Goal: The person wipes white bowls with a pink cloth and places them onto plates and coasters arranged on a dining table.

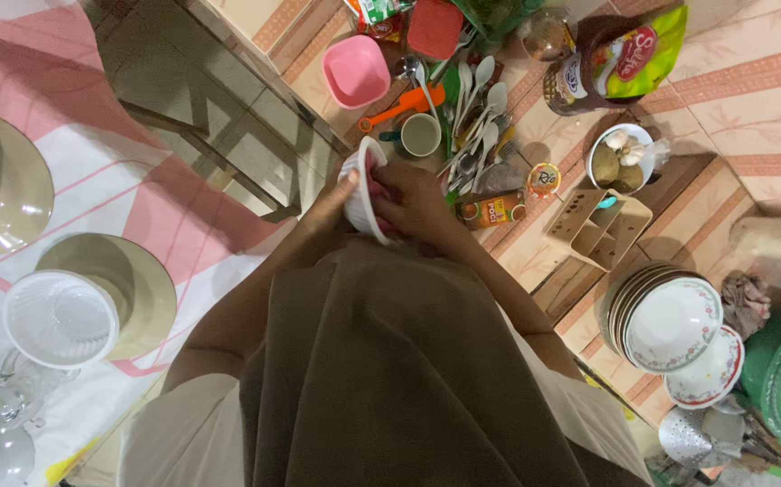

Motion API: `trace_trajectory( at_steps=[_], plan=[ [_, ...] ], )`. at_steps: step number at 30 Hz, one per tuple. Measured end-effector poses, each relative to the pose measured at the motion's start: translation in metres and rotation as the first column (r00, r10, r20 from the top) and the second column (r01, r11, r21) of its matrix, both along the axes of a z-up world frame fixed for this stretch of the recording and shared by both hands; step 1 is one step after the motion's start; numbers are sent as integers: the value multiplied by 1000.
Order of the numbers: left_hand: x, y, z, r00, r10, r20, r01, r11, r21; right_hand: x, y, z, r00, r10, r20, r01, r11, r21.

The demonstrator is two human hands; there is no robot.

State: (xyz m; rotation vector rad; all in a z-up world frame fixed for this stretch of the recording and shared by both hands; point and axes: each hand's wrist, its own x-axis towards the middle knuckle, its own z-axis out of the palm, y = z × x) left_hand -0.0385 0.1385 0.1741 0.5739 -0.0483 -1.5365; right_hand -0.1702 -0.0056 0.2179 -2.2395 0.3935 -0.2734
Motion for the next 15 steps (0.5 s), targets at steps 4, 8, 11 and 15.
trace_trajectory(
  at_steps=[4, 8, 11, 15],
  plan=[
    [7, -10, 0, 871, 64, 487, -97, 994, 43, 11, 4, 3, 988, -134, -83, 110, 964, -241],
    [7, -15, -23, 696, -26, 718, -65, 993, 99, -16, -20, -8, 931, 73, -358, -136, 979, -154],
    [9, -29, -41, 631, 131, 765, -129, 990, -63, -50, -33, -24, 819, 40, -572, -184, 963, -196],
    [10, -32, -13, 702, 23, 712, -118, 989, 85, -126, -43, -31, 612, -206, -763, 169, 977, -128]
  ],
)
